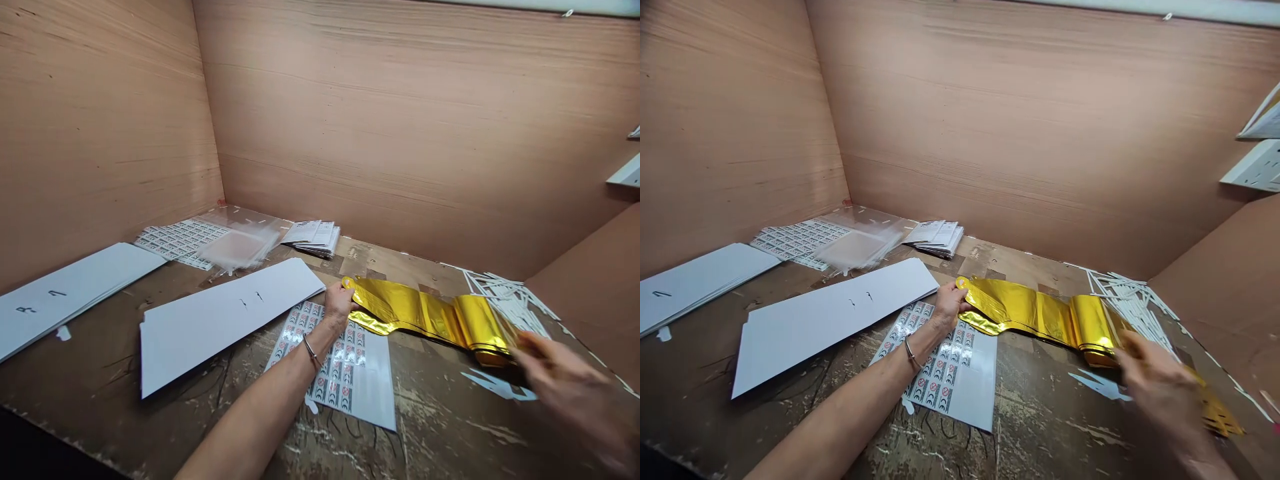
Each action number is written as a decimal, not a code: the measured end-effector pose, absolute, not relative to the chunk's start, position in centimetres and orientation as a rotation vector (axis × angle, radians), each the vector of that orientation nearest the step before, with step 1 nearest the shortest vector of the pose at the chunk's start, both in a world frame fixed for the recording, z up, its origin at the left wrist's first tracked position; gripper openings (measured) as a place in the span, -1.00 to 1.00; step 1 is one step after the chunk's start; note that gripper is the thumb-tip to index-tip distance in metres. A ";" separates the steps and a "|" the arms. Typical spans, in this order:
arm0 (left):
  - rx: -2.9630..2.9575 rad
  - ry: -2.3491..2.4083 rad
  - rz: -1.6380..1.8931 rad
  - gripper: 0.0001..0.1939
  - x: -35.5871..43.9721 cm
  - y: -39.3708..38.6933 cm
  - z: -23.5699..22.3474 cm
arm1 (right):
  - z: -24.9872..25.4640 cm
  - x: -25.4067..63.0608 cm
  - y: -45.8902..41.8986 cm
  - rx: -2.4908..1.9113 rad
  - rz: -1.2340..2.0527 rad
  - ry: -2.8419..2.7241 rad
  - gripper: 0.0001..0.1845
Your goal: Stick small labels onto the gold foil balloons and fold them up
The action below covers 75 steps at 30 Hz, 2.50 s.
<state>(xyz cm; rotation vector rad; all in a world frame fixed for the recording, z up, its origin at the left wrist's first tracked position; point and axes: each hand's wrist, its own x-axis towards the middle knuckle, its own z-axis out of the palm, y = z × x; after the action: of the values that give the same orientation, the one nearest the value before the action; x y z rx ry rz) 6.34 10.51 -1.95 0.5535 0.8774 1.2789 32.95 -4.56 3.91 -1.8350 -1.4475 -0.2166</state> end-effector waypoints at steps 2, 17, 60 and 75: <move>0.567 0.879 1.286 -0.89 6.3 10.5 -1.9 | 2.3 28.0 -3.3 -1.686 0.016 -1.744 -0.73; 0.553 0.903 1.292 -0.90 6.5 10.7 -2.2 | -2.0 16.3 -1.5 -1.250 0.031 -2.194 -0.78; 0.613 0.916 1.311 -0.88 6.5 11.0 -2.9 | 1.9 17.2 12.3 -1.552 0.674 -1.760 -0.87; 0.616 0.898 1.314 -0.84 6.5 11.0 -2.9 | 0.4 16.6 12.6 -1.663 0.363 -1.942 -0.95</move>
<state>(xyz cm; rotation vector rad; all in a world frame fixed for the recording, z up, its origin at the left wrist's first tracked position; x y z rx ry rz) 6.49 10.99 -2.89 0.6156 0.8975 1.3136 16.62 12.64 0.38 -1.6631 -1.9416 0.3634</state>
